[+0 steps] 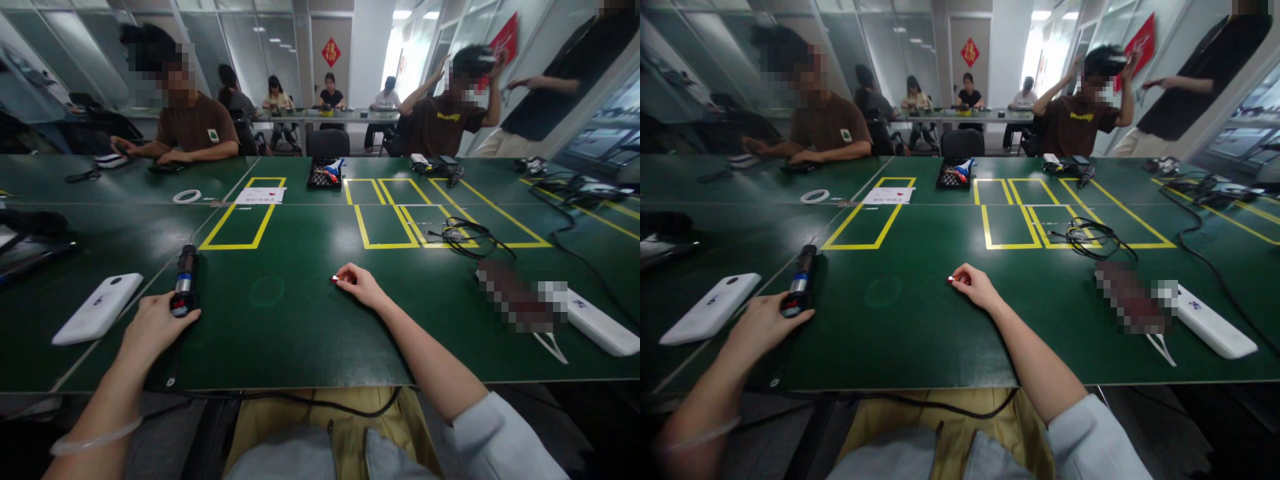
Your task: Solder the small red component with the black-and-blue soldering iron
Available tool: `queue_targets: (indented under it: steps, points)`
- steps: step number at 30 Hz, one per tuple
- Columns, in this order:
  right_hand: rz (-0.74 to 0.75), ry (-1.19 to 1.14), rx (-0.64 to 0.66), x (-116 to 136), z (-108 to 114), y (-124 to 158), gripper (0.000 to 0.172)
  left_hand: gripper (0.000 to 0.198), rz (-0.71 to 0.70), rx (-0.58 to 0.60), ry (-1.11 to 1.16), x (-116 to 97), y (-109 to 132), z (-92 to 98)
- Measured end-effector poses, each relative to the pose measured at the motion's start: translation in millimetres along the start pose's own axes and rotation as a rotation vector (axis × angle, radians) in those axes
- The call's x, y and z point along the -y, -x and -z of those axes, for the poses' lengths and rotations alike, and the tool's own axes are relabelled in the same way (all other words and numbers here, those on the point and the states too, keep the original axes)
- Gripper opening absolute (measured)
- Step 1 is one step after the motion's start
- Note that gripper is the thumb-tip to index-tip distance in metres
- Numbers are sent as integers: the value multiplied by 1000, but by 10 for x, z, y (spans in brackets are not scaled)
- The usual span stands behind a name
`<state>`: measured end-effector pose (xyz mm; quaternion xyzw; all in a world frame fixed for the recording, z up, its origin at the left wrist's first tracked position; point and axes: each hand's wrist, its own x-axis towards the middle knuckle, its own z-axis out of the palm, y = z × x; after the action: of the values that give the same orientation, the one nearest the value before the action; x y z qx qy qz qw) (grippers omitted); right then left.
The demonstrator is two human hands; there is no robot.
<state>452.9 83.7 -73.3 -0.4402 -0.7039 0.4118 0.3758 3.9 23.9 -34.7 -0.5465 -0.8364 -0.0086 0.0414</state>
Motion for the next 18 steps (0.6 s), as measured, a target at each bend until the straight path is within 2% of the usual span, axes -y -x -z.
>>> queue_targets:
  steps: [3,6,14,18]
  points:
    - [1,-2,-7,-15,-1,-4,20,70,-99,66,45,-365,128,71]
    - [2,-6,-2,-34,1,-11,20,68,-170,75,91,-770,231,124]
    - [12,-74,-15,-82,16,-32,24,58,-435,4,171,-1986,485,140]
    - [26,-42,-34,-84,23,-33,20,61,-554,-11,268,-2446,612,117]
